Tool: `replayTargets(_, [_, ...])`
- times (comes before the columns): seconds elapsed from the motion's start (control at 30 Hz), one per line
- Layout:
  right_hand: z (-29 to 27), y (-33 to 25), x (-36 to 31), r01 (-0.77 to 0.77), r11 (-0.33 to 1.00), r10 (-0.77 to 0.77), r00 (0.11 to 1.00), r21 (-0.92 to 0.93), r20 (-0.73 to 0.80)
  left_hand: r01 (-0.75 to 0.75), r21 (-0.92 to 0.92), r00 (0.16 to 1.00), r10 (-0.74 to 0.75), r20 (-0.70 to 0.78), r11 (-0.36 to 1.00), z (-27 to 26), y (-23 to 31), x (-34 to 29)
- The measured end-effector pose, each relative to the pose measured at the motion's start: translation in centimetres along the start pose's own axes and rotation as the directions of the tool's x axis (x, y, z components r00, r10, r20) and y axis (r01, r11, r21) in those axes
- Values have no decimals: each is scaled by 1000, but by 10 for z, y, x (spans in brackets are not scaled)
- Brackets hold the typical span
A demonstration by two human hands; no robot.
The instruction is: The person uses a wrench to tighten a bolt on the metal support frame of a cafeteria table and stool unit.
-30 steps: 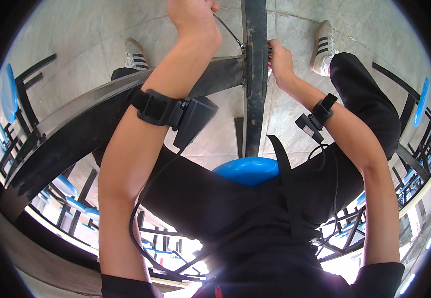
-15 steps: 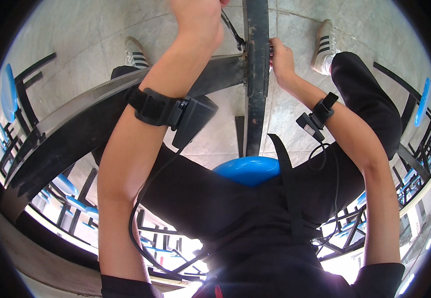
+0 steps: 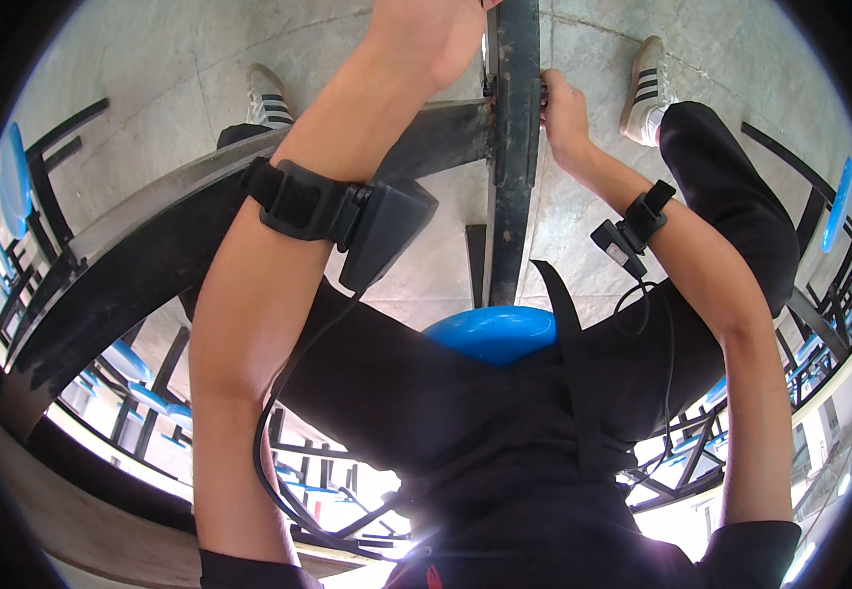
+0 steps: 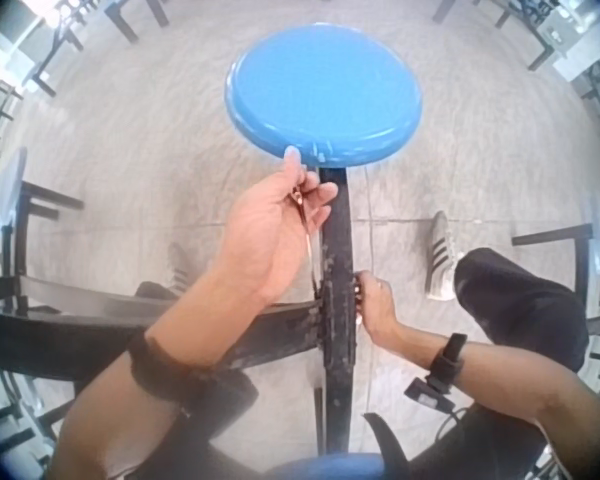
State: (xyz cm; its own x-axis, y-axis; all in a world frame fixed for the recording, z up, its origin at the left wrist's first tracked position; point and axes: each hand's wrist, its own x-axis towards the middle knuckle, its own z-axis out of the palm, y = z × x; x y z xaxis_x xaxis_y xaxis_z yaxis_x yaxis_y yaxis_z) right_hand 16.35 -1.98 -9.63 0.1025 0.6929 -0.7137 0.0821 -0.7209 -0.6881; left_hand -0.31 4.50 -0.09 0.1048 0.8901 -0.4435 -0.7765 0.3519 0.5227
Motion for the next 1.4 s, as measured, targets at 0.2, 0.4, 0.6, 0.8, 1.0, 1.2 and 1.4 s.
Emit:
replayTargets(0.2, [2,-2,-2,19,1000,-19,1000,-7,8,-79,-119,972,103,209,990,-7,2,8])
replayTargets(0.4, [4,-3,-2,9,999,-10,1000,54,23,-107,-94,982,120,145,990,0,-3,7])
replayTargets(0.6, [3,-4,-6,8,999,-9,1000,37,9,-149,-55,978,155,136,987,3,-15,9])
replayTargets(0.8, [2,-4,-9,155,985,-150,987,-76,61,-273,49,950,262,170,961,1,-20,11])
replayTargets(1.0, [-2,10,5,149,987,-150,989,-63,-5,-268,68,961,262,89,961,-1,-27,15])
replayTargets(1.2, [2,5,-1,153,987,-155,987,-54,-42,-285,1,955,284,90,959,-8,-34,34])
replayTargets(1.4, [-5,6,2,186,976,-192,981,-118,-42,-251,61,967,254,-31,966,14,-39,37])
